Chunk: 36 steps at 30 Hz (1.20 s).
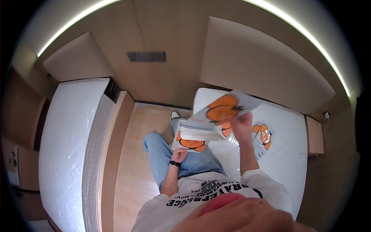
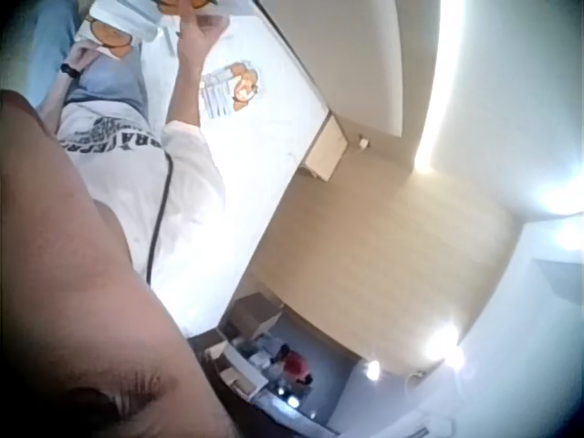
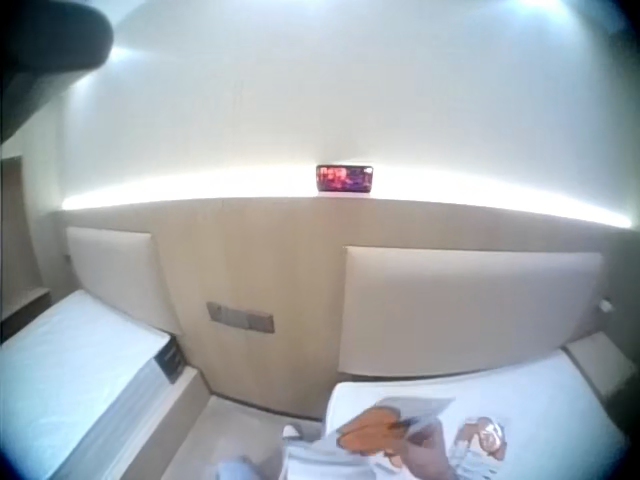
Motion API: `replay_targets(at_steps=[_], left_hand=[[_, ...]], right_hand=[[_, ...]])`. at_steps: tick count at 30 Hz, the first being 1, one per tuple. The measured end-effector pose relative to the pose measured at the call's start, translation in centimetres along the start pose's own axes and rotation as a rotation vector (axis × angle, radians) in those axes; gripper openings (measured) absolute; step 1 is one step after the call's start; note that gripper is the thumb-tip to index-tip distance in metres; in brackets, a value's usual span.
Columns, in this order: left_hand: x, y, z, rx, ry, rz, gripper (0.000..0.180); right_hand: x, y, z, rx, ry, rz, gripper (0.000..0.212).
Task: The person unboxes flat items from a white box and places them on a bed. They handle a stack of items with orange circular designs one by one, shifting them between the box and the bed surface.
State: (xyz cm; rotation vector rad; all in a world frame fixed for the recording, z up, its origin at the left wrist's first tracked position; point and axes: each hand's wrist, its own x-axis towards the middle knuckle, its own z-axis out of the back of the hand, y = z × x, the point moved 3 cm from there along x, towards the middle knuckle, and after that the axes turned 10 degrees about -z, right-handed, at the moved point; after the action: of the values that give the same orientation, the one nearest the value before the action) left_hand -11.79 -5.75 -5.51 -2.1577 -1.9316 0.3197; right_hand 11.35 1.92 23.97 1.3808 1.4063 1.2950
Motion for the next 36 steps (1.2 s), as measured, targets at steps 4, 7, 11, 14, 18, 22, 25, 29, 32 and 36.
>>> replay_targets(at_steps=[4, 7, 11, 14, 18, 22, 25, 29, 32, 36], left_hand=[[0.0, 0.3, 0.0, -0.026, -0.005, -0.008, 0.061], [0.0, 0.7, 0.9, -0.026, -0.01, 0.004, 0.06], [-0.1, 1.4, 4.4, -0.025, -0.021, 0.081, 0.057], [-0.2, 1.2, 6.2, -0.006, -0.021, 0.092, 0.055], [-0.1, 0.9, 1.4, 0.036, -0.026, 0.01, 0.056], [-0.3, 0.8, 1.9, 0.023, 0.009, 0.007, 0.058], [-0.1, 0.6, 0.3, -0.029, 0.004, -0.003, 0.058], [-0.2, 0.7, 1.0, -0.018, 0.007, 0.0, 0.056], [-0.4, 0.4, 1.2, -0.019, -0.035, 0.008, 0.043], [-0.4, 1.1, 1.7, -0.02, -0.104, 0.077, 0.024]], right_hand=[[-1.3, -2.5, -3.6, -0.082, 0.04, -0.123, 0.023], [-2.1, -2.9, -3.1, -0.287, 0.073, -0.211, 0.021], [-2.4, -2.3, -2.4, 0.043, -0.061, -0.213, 0.022], [-2.5, -2.1, -2.3, -0.025, 0.034, -0.272, 0.025], [-2.6, -1.4, -2.9, -0.395, 0.313, -0.253, 0.026], [-2.2, -1.1, -3.0, -0.292, 0.326, -0.154, 0.025], [-1.4, -0.4, -1.9, -0.385, 0.322, -0.096, 0.025], [2.5, -5.2, 6.7, -0.375, -0.139, -0.059, 0.03], [3.5, -11.6, 13.1, -1.217, -0.822, -0.212, 0.045], [-0.4, -22.7, 19.8, -1.676, -0.956, -0.368, 0.06]])
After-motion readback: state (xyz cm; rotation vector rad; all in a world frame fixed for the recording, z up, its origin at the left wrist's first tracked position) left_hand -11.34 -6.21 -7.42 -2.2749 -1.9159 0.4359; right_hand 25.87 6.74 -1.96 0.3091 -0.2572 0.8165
